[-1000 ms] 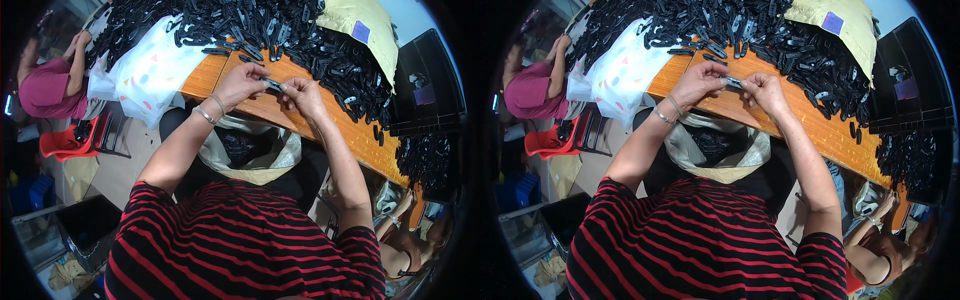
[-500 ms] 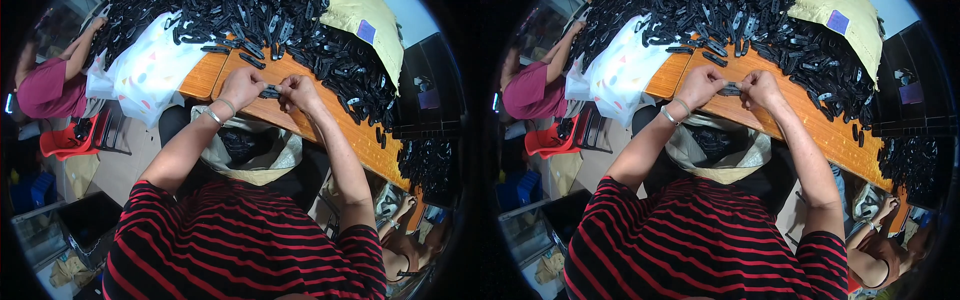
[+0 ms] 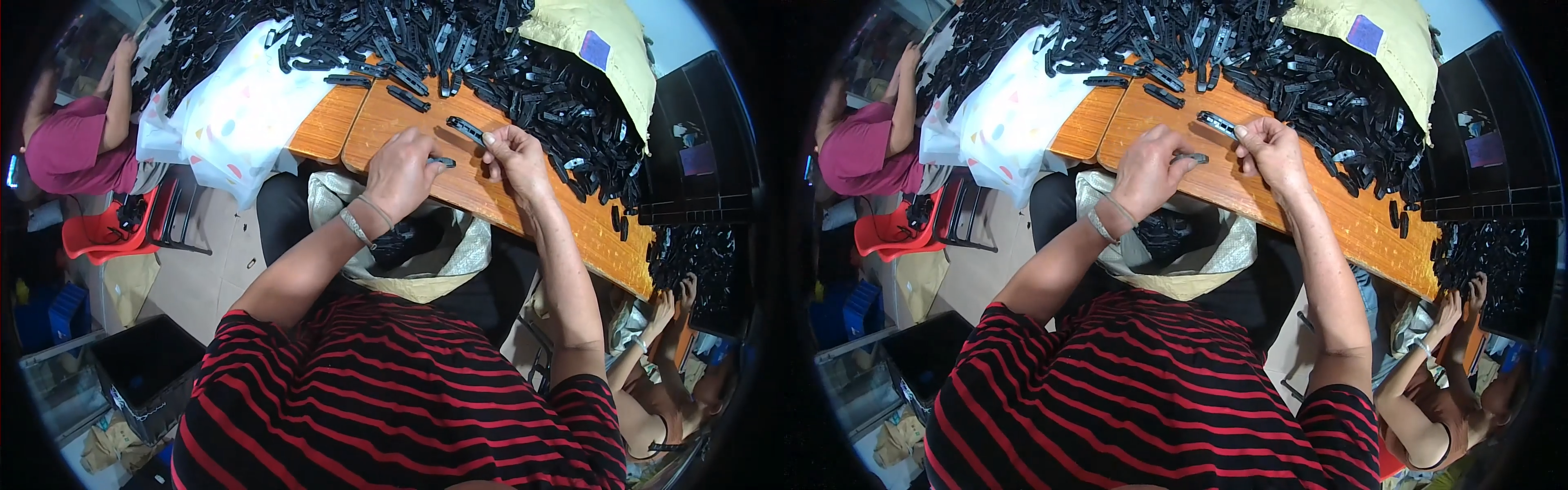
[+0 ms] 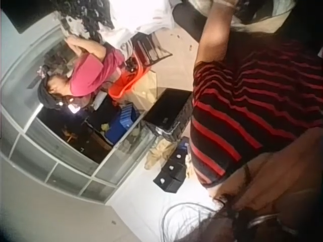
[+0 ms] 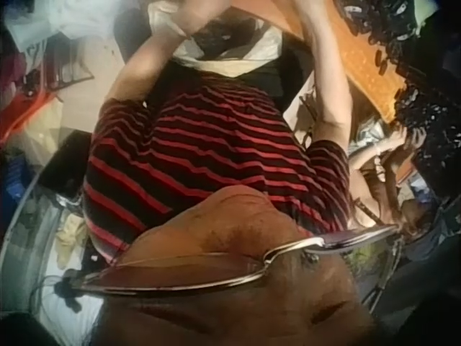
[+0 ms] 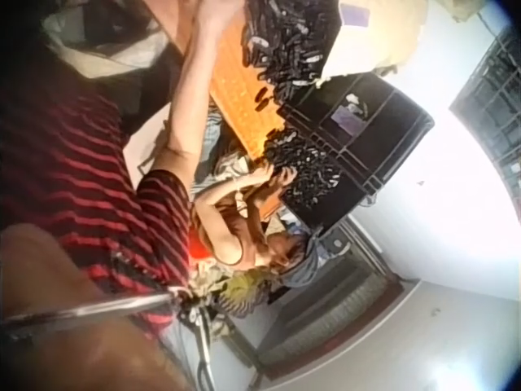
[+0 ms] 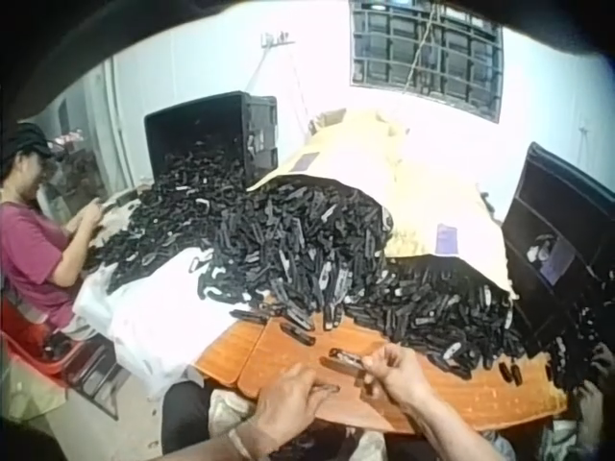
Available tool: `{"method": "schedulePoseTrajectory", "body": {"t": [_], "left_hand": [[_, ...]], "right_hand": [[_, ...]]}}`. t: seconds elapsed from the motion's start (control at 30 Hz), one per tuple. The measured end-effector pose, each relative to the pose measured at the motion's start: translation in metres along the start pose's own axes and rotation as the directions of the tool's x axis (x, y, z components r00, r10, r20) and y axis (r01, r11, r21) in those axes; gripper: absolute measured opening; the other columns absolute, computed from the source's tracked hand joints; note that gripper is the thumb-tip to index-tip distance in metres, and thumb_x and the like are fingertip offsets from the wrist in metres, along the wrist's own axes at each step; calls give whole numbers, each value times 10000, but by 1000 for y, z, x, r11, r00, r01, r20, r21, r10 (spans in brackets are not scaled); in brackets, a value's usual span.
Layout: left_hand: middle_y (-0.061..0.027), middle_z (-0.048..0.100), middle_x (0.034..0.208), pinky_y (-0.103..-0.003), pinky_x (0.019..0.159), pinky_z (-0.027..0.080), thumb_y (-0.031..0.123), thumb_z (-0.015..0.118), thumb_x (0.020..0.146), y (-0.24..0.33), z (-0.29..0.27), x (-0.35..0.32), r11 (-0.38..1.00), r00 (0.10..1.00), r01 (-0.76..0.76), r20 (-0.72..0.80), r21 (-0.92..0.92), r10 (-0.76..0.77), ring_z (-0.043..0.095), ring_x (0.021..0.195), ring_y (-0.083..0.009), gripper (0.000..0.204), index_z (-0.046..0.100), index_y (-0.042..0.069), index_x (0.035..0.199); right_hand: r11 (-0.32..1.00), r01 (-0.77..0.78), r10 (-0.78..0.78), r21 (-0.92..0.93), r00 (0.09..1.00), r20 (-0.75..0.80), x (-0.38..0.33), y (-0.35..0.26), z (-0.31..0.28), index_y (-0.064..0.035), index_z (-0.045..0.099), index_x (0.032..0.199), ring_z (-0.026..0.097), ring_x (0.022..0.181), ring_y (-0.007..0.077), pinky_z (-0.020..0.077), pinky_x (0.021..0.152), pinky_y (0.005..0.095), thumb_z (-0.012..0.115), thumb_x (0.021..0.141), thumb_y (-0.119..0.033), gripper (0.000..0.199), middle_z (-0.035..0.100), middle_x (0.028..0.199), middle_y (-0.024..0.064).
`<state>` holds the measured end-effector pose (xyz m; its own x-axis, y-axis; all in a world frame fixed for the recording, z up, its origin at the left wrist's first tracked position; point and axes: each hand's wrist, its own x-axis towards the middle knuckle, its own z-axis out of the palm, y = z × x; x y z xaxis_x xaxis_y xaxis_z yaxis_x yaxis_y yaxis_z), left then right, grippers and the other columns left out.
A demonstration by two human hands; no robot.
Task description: Assembling small black plastic parts manually at a workbench.
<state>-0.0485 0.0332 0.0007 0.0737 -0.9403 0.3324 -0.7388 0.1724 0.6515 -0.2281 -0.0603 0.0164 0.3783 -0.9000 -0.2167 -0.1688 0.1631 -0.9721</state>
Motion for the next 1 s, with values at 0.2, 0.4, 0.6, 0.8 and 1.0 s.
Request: {"method": "schedulePoseTrajectory", "body": {"t": [0.2,0.4,0.6,0.8,1.0], "left_hand": [[-97,551,850,-390,712,462,64,708,695,-15,1,25,972,974,-212,-53,104,218,553,855,-304,170,571,44,792],[-101,557,856,-355,696,483,36,739,667,-20,-2,27,987,980,-162,-115,5,161,575,811,-277,247,551,32,828],[-84,629,868,-251,663,504,86,735,748,-29,-11,31,799,972,203,19,-566,-234,624,727,-135,260,574,-6,931],[-51,645,784,-228,655,497,93,704,779,-28,-11,31,790,951,296,89,-537,-296,606,688,-93,173,623,-10,892],[-52,640,743,-240,634,499,118,711,767,-32,-5,31,829,934,349,92,-436,-345,602,658,-105,164,628,0,846]], "right_hand": [[999,0,-1,33,1000,8,-4,0,8,-13,561,827,467,427,70,385,393,202,608,892,-140,150,578,639,38],[998,-48,46,41,998,42,5,1,15,-16,561,827,487,418,72,391,388,202,597,899,-146,152,585,625,31],[994,-102,107,-35,980,167,16,-8,20,-36,570,816,508,426,70,381,387,197,602,897,-150,144,596,631,22],[984,-109,137,-139,968,210,25,-11,24,-16,540,798,538,438,93,433,388,221,599,897,-139,169,590,618,41],[971,-113,159,-210,963,216,23,-18,27,-2,537,794,541,447,91,449,393,226,597,898,-133,177,593,620,51]]}}
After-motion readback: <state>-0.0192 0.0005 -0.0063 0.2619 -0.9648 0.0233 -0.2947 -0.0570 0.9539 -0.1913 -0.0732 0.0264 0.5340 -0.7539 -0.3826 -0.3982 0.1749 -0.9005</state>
